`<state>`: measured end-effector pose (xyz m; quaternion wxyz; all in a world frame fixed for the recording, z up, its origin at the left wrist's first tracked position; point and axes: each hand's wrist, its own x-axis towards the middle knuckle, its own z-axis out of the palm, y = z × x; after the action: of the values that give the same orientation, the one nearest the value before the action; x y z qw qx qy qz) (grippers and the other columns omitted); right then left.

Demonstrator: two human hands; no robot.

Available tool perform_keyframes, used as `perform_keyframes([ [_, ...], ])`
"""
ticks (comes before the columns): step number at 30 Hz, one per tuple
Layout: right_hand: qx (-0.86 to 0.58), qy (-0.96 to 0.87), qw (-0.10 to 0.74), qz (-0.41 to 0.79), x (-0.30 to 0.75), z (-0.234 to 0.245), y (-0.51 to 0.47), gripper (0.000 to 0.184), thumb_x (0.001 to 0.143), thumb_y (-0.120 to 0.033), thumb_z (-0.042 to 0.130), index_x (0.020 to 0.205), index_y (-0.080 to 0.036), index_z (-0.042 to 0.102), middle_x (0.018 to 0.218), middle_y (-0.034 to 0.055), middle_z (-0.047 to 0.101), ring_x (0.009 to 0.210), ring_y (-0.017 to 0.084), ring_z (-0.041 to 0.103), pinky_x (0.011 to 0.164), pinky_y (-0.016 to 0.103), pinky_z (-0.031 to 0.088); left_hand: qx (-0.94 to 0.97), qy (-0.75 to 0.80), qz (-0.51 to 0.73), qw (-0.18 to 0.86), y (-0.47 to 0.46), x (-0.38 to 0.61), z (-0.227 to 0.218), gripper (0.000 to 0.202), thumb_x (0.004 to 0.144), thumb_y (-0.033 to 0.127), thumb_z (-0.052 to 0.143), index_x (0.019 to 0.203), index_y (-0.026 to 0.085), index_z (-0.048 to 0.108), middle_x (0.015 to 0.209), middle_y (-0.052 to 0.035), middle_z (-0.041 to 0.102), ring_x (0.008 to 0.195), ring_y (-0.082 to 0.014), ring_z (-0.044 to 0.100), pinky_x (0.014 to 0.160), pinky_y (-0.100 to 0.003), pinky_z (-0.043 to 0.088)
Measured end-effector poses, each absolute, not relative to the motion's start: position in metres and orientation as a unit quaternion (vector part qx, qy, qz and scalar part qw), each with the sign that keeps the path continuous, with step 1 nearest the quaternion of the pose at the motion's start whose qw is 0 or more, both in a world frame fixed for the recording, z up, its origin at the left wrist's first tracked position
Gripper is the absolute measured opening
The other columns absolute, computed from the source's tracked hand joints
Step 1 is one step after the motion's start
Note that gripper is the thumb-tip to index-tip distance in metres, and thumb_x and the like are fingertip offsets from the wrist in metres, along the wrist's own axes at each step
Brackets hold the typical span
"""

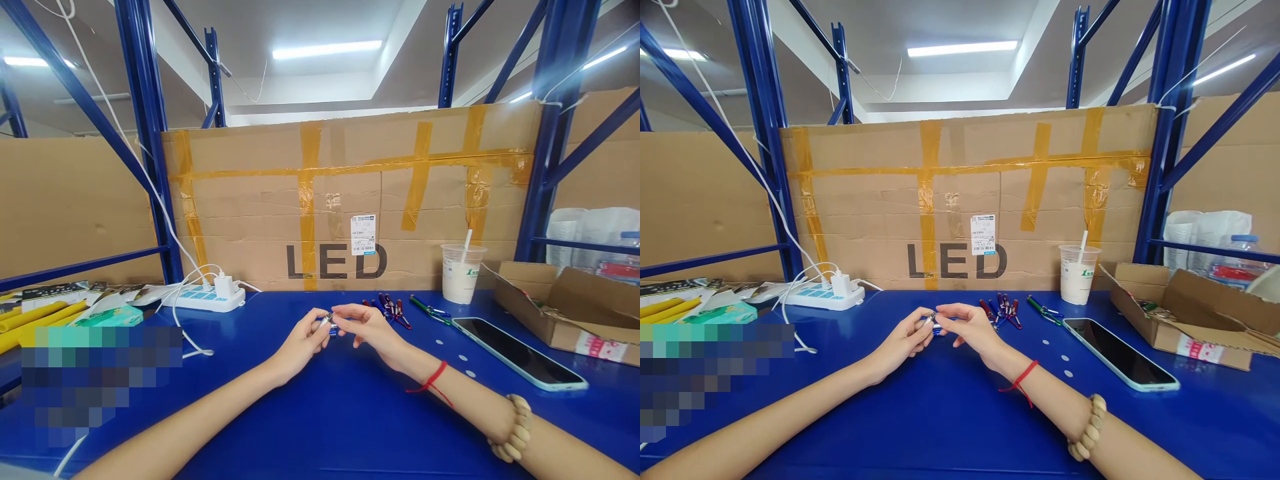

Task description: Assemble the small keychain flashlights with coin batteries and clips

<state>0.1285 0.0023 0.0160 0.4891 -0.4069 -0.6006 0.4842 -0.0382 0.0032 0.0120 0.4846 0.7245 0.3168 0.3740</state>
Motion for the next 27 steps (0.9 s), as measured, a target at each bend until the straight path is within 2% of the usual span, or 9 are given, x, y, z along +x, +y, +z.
perform_keyframes([
  [8,-0.422,-0.605,0.479,0.476,0.129,0.015,0.003,0.045,0.062,-0.047,0.070,0.094,-0.016,0.067,0.082,0.0047,0.064,0.064,0.010,0.056,0.041,0.015,0.039,0.738,0.311,0.367,0.474,0.008,-0.038,0.005,0.040,0.080,0.053,0.047,0.093,0.016,0.046,0.056,0.0074,0.037,0.046,-0.0052,0.027,0.045,-0.020,0.019],
  [15,-0.419,-0.639,0.448,0.465,0.135,0.009,0.011,0.043,0.062,-0.048,0.070,0.091,-0.016,0.069,0.083,0.0044,0.064,0.056,0.006,0.051,0.039,0.014,0.034,0.781,0.303,0.359,0.412,0.010,-0.040,0.004,0.031,0.085,0.044,0.041,0.090,0.015,0.050,0.056,0.0057,0.041,0.049,-0.0073,0.032,0.049,-0.021,0.026],
  [21,-0.425,-0.696,0.418,0.400,0.139,0.013,0.011,0.038,0.061,-0.049,0.069,0.076,-0.014,0.069,0.071,0.0036,0.064,0.052,0.007,0.050,0.039,0.016,0.033,0.809,0.308,0.332,0.375,0.007,-0.041,0.007,0.031,0.084,0.041,0.043,0.080,0.013,0.055,0.055,0.0043,0.043,0.052,-0.0084,0.038,0.052,-0.021,0.029],
  [27,-0.410,-0.753,0.408,0.313,0.138,0.015,0.008,0.030,0.061,-0.045,0.070,0.062,-0.015,0.066,0.072,0.0036,0.062,0.046,0.007,0.050,0.041,0.020,0.037,0.830,0.325,0.316,0.325,0.002,-0.042,0.003,0.023,0.084,0.029,0.039,0.072,0.015,0.053,0.054,0.0044,0.043,0.050,-0.0090,0.039,0.052,-0.021,0.031],
])
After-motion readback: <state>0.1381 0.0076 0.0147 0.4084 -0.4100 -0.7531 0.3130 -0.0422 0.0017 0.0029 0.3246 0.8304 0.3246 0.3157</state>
